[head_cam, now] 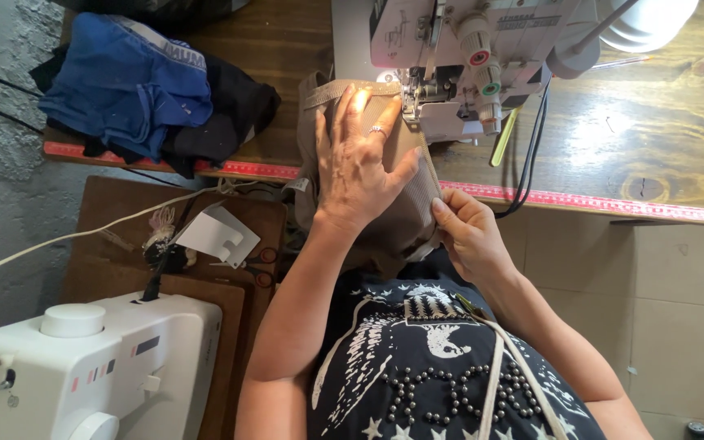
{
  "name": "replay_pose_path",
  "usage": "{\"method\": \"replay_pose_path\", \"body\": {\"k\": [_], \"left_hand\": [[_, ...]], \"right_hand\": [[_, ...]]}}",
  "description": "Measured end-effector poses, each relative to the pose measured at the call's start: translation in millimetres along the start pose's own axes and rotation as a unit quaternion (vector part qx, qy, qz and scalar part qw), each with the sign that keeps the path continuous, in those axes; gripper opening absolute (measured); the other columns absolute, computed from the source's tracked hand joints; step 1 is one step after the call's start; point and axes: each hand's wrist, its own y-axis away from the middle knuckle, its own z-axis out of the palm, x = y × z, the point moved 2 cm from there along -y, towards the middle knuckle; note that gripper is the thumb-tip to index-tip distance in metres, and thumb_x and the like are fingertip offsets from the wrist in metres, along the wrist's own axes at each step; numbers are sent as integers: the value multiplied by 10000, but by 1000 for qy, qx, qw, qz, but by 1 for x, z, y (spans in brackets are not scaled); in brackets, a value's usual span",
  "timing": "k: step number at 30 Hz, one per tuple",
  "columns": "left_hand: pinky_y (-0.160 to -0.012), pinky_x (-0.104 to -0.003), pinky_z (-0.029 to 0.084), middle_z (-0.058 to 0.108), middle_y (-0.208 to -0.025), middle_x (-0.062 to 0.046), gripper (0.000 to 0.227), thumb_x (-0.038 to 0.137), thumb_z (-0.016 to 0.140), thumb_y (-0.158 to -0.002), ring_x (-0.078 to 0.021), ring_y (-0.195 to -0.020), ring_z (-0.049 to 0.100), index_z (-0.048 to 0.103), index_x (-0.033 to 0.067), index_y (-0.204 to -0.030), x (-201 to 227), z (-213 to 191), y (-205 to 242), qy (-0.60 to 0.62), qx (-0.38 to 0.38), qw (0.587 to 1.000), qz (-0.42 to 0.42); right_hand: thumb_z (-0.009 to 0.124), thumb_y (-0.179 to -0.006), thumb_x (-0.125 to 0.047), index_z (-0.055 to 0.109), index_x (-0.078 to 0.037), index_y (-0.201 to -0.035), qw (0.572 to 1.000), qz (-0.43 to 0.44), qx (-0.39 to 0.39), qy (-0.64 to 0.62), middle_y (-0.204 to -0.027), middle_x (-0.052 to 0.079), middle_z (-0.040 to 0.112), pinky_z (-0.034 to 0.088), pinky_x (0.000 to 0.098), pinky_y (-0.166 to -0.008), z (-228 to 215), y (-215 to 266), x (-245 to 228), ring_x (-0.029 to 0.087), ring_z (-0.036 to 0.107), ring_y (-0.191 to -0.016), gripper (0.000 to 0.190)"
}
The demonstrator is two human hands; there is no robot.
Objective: Using an overlock machine to sew and finish the edges of a garment.
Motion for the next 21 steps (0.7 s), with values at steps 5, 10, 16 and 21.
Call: {"method": "replay_pose_path", "body": {"k": [5, 10, 16, 21], "left_hand": [[-1167, -768, 184, 409, -1524, -143, 671, 576, 648, -901, -345, -1545, 248, 578, 231, -1472, -1, -1, -1, -2, -21, 1000, -5], [-1169, -762, 200, 396, -1531, -139, 676, 583, 652, -897, -346, -1545, 244, 582, 230, -1469, -2, -2, -3, 8, -27, 1000, -7], [-1195, -711, 249, 397, -1525, -123, 693, 580, 697, -873, -339, -1543, 260, 583, 243, -1468, -5, -4, -5, 9, -34, 999, 0], [-1207, -694, 252, 393, -1529, -118, 709, 597, 692, -870, -335, -1547, 255, 576, 244, -1474, -3, -7, -4, 5, -37, 999, 3]], "right_hand": [[638, -1031, -75, 672, 37, -1007, 1000, 1, 5, 1, -665, 41, 577, 563, 230, -509, -2, 0, 0, 105, 621, -552, 119], [629, -1034, -72, 670, 48, -1014, 1000, 4, 3, -1, -680, 50, 602, 593, 257, -514, -1, 0, 1, 116, 642, -557, 128], [667, -1005, -54, 671, 81, -1020, 1000, 13, -10, -1, -693, 95, 640, 620, 312, -523, 10, 7, -13, 148, 680, -577, 135], [668, -999, -38, 671, 105, -1050, 1000, 13, -24, 2, -718, 118, 652, 622, 307, -534, 3, 2, -13, 152, 684, -596, 152]]}}
